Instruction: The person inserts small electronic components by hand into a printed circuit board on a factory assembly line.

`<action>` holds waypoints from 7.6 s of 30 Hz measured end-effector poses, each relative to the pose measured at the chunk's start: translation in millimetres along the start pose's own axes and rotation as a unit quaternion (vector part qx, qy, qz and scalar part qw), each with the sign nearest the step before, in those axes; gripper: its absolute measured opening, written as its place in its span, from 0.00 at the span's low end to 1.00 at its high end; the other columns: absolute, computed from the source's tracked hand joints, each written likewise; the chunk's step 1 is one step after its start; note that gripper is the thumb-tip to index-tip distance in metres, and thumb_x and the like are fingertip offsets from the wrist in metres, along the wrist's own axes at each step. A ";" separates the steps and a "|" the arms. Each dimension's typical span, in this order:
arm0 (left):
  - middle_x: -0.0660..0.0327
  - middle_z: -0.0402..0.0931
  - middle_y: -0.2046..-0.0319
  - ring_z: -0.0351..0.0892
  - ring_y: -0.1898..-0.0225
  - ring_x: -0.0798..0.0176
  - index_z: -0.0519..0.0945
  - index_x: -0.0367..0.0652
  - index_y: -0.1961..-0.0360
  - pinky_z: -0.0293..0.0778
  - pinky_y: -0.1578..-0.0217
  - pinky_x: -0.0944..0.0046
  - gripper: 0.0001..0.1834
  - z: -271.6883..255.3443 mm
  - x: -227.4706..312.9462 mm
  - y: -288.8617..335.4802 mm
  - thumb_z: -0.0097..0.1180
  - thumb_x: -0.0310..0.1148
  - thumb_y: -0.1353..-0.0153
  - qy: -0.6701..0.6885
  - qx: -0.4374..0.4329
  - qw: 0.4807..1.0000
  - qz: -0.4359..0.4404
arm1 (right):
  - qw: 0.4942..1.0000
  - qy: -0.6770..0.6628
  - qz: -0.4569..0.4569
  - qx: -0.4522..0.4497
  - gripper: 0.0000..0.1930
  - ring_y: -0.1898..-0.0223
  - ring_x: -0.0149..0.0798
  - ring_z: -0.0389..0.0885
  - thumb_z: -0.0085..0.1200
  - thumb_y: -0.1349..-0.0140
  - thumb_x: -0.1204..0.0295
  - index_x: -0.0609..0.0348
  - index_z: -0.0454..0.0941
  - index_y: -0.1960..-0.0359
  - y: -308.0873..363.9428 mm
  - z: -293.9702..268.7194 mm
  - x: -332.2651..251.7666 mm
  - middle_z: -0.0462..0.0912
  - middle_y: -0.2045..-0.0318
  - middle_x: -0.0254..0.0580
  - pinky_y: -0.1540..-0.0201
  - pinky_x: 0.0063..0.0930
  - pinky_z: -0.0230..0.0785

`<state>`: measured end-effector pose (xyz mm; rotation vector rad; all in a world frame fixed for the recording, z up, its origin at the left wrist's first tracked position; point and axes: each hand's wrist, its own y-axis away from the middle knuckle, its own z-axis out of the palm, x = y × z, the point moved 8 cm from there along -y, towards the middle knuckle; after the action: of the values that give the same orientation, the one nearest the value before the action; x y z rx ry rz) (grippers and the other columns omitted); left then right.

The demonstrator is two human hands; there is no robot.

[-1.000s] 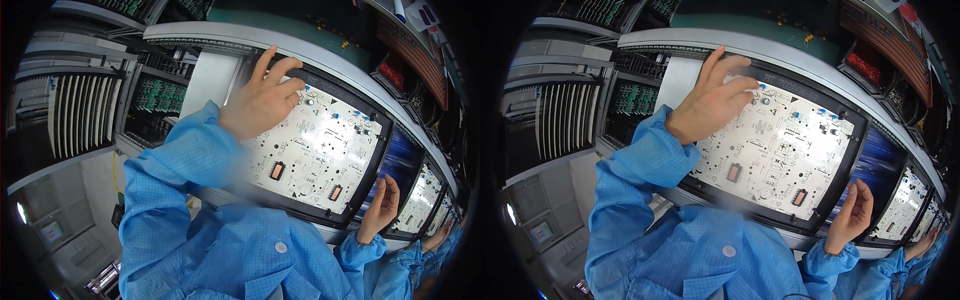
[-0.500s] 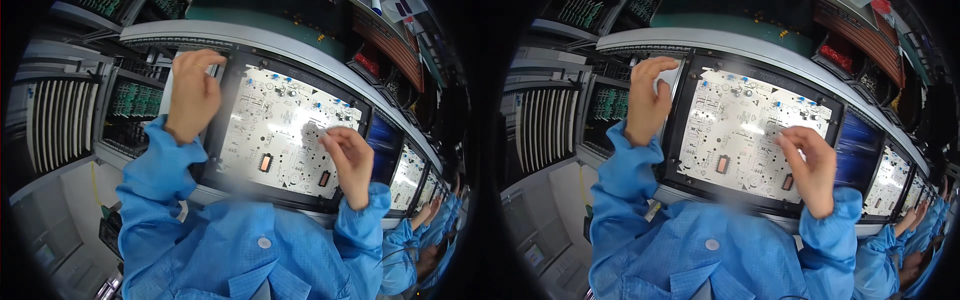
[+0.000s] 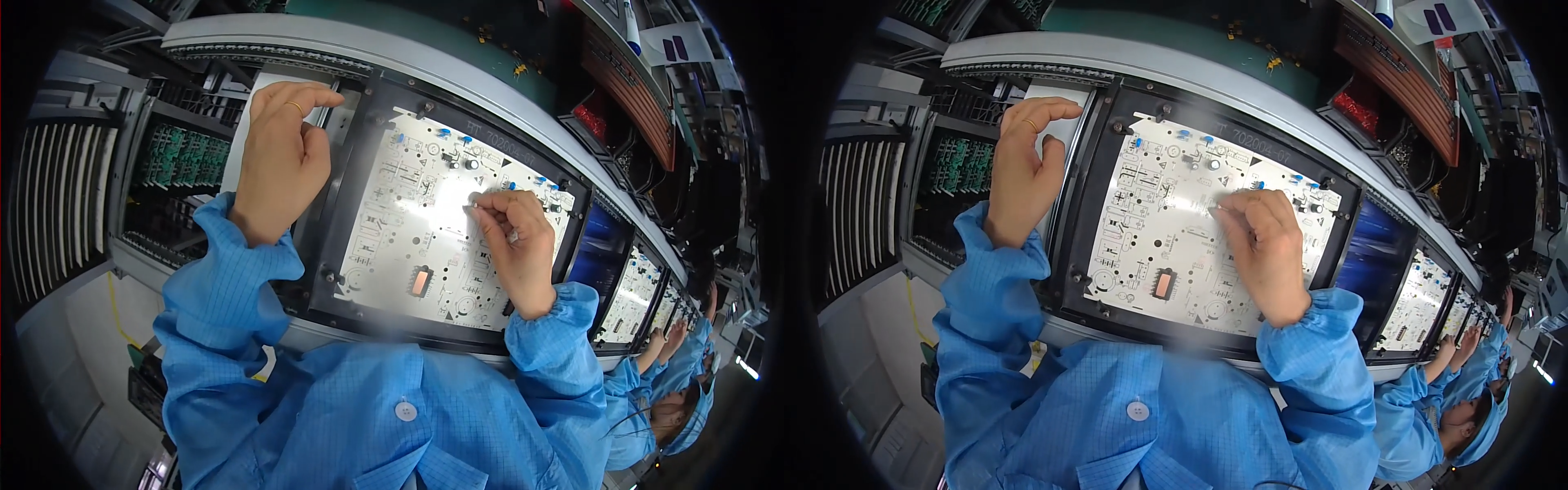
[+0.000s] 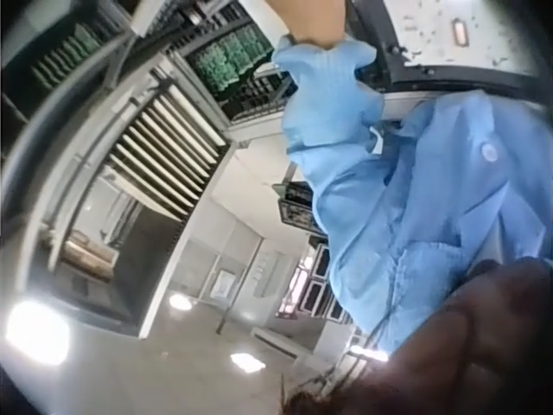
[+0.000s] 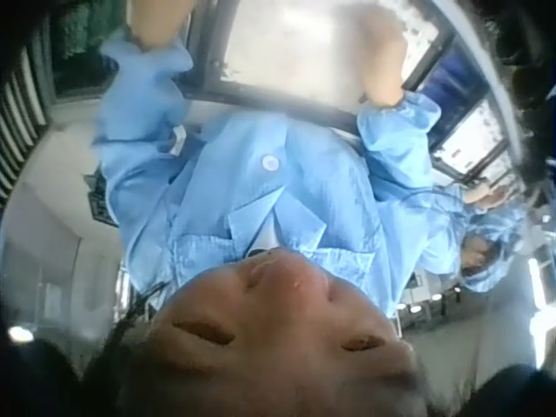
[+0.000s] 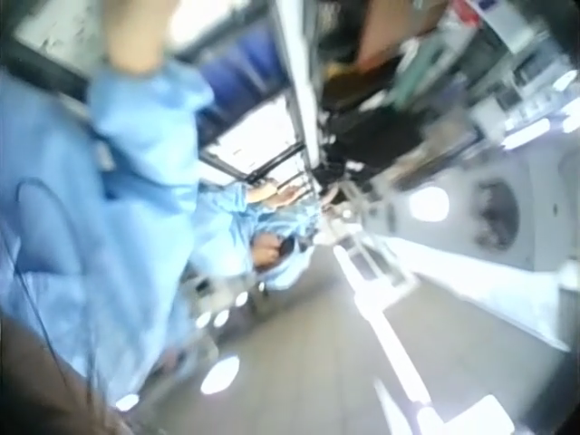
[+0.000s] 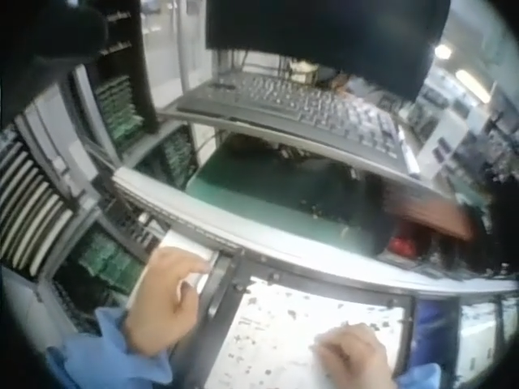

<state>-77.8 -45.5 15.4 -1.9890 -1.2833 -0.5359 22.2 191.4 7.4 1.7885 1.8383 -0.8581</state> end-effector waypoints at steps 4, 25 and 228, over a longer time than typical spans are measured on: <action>0.55 0.77 0.54 0.68 0.48 0.54 0.80 0.36 0.59 0.74 0.62 0.66 0.19 1.7 -0.1 1.2 0.44 0.14 0.51 0.005 -0.011 1.000 -0.006 | 1.000 0.000 0.005 0.003 0.07 0.64 0.45 0.77 0.63 0.48 0.81 0.65 0.80 0.67 -0.1 0.4 0.0 0.80 0.67 0.45 0.63 0.32 0.71; 0.52 0.75 0.57 0.76 0.58 0.64 0.56 0.32 0.37 0.70 0.57 0.68 0.31 61.0 -23.8 35.0 0.49 0.20 0.42 0.291 -0.256 0.901 -0.198 | 0.949 0.240 -0.086 0.185 0.06 0.62 0.52 0.77 0.55 0.44 0.82 0.64 0.80 0.64 -54.4 -116.7 30.3 0.80 0.67 0.49 0.58 0.39 0.70; 0.59 0.76 0.59 0.76 0.58 0.69 0.75 0.33 0.53 0.74 0.54 0.69 0.19 117.9 130.2 148.6 0.43 0.41 0.27 0.650 -0.297 0.603 -0.354 | 0.992 -0.115 -0.051 -0.022 0.13 0.54 0.46 0.72 0.62 0.52 0.82 0.62 0.78 0.63 92.6 -23.3 -27.2 0.73 0.51 0.48 0.55 0.33 0.68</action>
<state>108.5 82.9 -26.5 -0.7066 -0.7743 -2.4588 118.6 185.6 30.6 1.5106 1.7951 -1.0092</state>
